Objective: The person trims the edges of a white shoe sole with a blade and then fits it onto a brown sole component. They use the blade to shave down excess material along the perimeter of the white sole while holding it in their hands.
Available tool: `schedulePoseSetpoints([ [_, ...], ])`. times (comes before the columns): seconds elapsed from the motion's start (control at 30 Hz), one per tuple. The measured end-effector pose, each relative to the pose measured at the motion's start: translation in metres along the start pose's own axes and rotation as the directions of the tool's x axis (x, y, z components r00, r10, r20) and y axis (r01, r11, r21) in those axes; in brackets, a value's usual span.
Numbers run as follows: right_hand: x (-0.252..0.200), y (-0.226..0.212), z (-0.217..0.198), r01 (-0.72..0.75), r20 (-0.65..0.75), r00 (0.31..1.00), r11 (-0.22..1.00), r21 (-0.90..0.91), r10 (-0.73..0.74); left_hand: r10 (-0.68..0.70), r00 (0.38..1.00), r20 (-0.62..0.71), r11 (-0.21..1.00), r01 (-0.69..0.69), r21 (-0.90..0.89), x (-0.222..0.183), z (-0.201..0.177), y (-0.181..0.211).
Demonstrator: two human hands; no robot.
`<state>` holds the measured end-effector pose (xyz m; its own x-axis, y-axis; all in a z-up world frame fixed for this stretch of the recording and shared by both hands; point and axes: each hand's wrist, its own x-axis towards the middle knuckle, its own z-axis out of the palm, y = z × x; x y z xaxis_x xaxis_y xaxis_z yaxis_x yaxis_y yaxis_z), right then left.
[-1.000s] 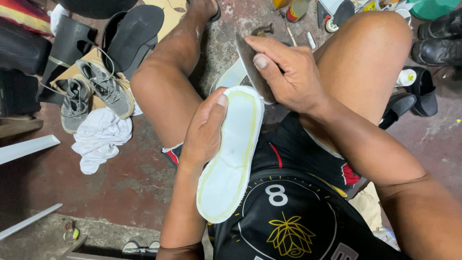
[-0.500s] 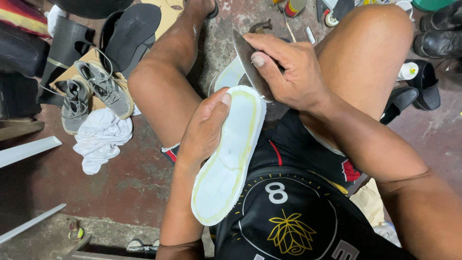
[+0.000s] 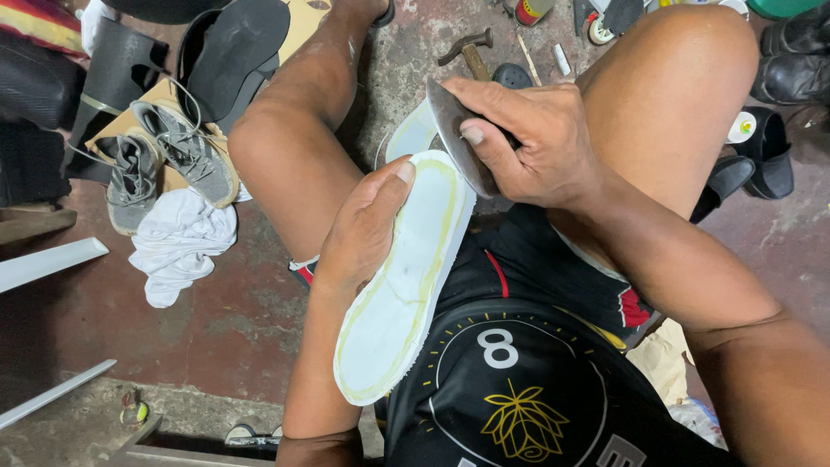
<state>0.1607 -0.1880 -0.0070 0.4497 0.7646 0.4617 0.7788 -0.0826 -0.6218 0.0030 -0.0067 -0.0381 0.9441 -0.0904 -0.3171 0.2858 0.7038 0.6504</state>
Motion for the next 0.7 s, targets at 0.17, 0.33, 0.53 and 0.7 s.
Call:
schedulePoseSetpoints([
  [0.17,0.003,-0.003,-0.004,0.07,0.069,0.995,0.998,0.005,-0.07,-0.004,0.999,-0.051,1.0,0.004,0.014,0.002,-0.009,-0.002],
  [0.33,0.002,-0.011,-0.007,-0.071,0.145,0.988,0.993,0.096,0.057,0.144,0.985,-0.095,0.957,-0.114,0.266,0.005,-0.015,0.002],
  [0.53,-0.004,0.012,-0.005,-0.443,0.283,0.857,0.335,0.832,0.431,0.443,0.862,-0.246,0.643,-0.114,0.758,0.005,0.01,0.013],
  [0.7,-0.004,0.01,0.002,-0.472,0.265,0.856,0.462,0.751,0.444,0.475,0.856,-0.203,0.708,-0.236,0.666,0.015,0.003,0.012],
])
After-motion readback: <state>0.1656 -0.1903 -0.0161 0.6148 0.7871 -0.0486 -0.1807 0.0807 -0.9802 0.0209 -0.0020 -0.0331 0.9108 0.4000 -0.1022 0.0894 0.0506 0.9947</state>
